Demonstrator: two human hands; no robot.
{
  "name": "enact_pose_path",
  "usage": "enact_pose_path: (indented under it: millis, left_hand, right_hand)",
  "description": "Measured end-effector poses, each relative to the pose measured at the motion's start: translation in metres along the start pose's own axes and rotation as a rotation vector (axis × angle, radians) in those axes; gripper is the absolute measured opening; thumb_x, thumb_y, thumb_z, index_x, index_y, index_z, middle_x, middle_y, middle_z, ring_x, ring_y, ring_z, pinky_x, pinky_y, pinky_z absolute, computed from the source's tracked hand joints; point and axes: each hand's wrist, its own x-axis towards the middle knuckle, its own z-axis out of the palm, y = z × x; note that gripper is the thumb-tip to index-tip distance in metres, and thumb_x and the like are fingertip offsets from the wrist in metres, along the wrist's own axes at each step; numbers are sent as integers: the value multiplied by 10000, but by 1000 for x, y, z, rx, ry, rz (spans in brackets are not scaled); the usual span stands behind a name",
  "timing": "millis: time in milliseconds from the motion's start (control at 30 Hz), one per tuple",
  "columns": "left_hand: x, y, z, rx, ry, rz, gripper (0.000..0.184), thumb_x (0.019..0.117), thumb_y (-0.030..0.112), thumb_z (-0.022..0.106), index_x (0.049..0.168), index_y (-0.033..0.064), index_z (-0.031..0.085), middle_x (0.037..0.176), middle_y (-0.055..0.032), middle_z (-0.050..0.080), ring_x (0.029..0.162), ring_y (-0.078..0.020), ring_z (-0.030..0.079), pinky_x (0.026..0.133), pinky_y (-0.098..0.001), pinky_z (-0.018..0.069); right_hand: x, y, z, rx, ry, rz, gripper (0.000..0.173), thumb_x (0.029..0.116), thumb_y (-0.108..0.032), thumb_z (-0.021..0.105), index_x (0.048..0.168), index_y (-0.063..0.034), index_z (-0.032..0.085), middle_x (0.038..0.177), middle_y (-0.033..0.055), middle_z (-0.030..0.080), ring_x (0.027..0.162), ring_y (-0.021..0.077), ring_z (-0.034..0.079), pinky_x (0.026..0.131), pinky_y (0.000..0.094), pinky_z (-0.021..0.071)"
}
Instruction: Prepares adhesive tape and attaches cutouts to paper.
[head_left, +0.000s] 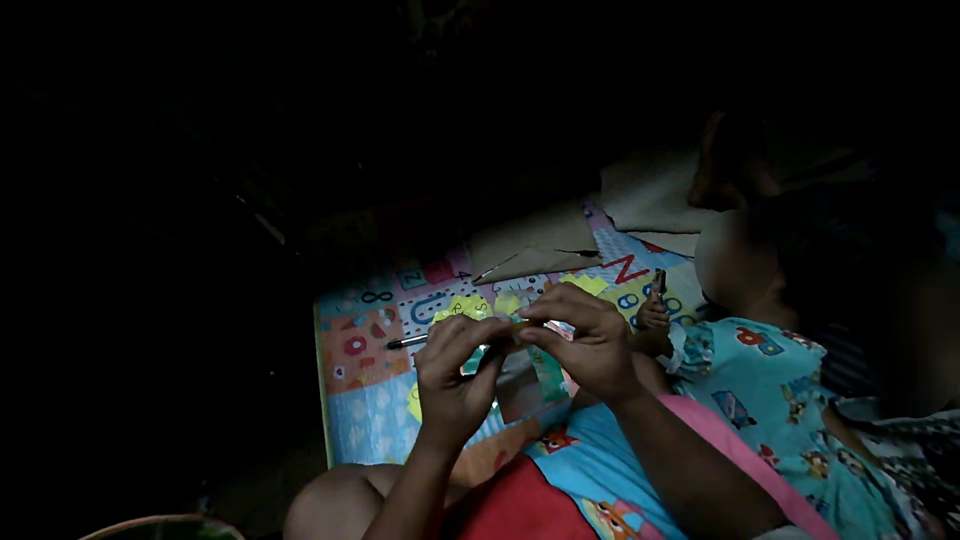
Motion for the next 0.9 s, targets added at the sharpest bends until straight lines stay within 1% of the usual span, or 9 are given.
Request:
enact_pose_path:
  millis: [233, 400, 533, 633, 900]
  left_hand:
    - [1, 5, -1, 28, 0, -45, 125, 889, 126, 734, 1005, 80, 734, 883, 52, 685, 894, 25, 616, 881, -178, 488]
    - [1, 6, -1, 56, -6, -66, 127, 885, 106, 725, 998, 49, 724, 877, 39, 672, 887, 20, 605, 872, -170, 486]
    - [0, 7, 0, 57, 7, -104, 149, 863, 76, 722, 998, 13, 721, 870, 29, 683, 874, 27, 620, 856, -163, 494]
    - [0, 8, 1, 57, 15, -135, 155, 856, 68, 722, 999, 7, 715, 881, 35, 684, 864, 35, 621, 843, -152, 508]
    - [-1, 10, 1, 94, 10, -180, 161, 860, 68, 719, 1011, 10, 721, 883, 32, 686, 858, 29, 623, 833, -165, 504]
  right_hand:
    - [0, -2, -2, -77, -8, 1, 116, 862, -102, 769, 948, -24, 776, 829, 7, 666, 844, 26, 618, 796, 164, 512]
    - [0, -6, -2, -111, -19, 50, 109, 857, -88, 764, 936, -14, 781, 825, 7, 666, 830, 22, 614, 785, 159, 505]
    - [0, -5, -1, -118, -21, 59, 102, 858, -69, 757, 934, -6, 780, 823, 14, 668, 823, 25, 615, 784, 162, 505]
    - [0, -5, -1, -123, -24, 70, 95, 850, -57, 762, 927, -6, 783, 827, 15, 669, 822, 27, 615, 787, 162, 507]
    - [-1, -4, -2, -129, -43, 96, 80, 852, -49, 757, 917, -10, 783, 834, 12, 676, 846, 35, 625, 806, 167, 512]
